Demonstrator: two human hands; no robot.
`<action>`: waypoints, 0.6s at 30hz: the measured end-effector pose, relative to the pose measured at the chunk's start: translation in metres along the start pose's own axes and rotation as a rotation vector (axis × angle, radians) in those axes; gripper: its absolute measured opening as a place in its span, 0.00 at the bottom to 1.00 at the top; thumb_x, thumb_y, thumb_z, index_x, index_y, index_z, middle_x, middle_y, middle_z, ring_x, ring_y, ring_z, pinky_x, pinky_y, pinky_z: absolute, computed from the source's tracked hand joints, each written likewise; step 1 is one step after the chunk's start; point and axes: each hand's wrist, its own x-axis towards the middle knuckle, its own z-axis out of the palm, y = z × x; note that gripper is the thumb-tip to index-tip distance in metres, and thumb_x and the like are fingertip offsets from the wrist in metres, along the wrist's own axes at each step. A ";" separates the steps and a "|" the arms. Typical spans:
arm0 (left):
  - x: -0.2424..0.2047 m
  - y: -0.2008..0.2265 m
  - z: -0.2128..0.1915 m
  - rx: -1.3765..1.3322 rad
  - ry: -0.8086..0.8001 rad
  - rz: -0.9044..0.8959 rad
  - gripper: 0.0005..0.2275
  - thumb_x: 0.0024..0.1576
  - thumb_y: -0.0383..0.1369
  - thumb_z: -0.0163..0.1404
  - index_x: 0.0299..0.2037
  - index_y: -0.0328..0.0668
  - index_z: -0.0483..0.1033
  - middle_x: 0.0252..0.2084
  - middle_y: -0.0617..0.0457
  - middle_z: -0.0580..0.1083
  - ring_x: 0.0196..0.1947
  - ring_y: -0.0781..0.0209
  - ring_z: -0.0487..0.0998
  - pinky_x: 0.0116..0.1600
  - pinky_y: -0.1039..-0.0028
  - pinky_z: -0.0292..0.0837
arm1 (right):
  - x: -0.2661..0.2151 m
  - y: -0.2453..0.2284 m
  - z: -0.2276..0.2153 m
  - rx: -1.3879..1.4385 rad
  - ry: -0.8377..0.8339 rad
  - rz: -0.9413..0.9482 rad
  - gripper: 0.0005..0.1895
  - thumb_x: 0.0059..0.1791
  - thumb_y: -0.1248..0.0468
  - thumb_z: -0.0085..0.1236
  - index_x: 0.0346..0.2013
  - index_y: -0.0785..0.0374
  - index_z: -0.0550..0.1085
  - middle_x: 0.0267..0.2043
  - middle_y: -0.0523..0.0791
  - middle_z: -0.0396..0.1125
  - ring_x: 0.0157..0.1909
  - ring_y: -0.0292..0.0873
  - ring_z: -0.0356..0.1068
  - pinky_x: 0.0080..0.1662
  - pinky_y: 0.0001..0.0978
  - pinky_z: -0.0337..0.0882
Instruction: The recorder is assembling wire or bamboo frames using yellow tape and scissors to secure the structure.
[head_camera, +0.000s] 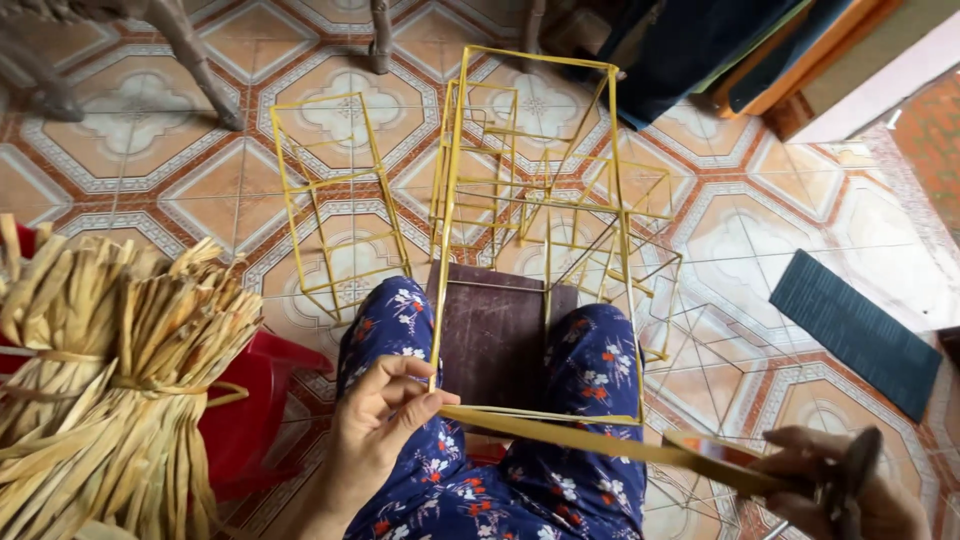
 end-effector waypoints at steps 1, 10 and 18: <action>-0.002 -0.006 -0.001 -0.003 0.009 -0.003 0.09 0.61 0.30 0.53 0.48 0.33 0.73 0.34 0.46 0.85 0.32 0.68 0.80 0.39 0.80 0.74 | 0.001 0.003 -0.009 -0.052 -0.026 -0.084 0.31 0.48 0.70 0.62 0.66 0.70 0.67 0.43 0.48 0.77 0.46 0.41 0.80 0.46 0.33 0.79; -0.003 0.009 0.008 0.082 0.088 0.035 0.13 0.59 0.30 0.52 0.52 0.36 0.69 0.40 0.44 0.83 0.42 0.63 0.84 0.49 0.75 0.79 | 0.021 0.006 0.038 0.030 0.230 0.299 0.31 0.41 0.73 0.63 0.59 0.67 0.71 0.39 0.52 0.78 0.44 0.43 0.78 0.44 0.36 0.77; -0.006 0.028 0.021 0.935 0.053 0.861 0.11 0.62 0.30 0.49 0.54 0.39 0.75 0.52 0.44 0.77 0.54 0.50 0.81 0.60 0.64 0.75 | 0.036 0.048 0.080 0.230 0.232 0.206 0.29 0.43 0.73 0.64 0.59 0.68 0.71 0.39 0.51 0.76 0.43 0.42 0.77 0.47 0.34 0.76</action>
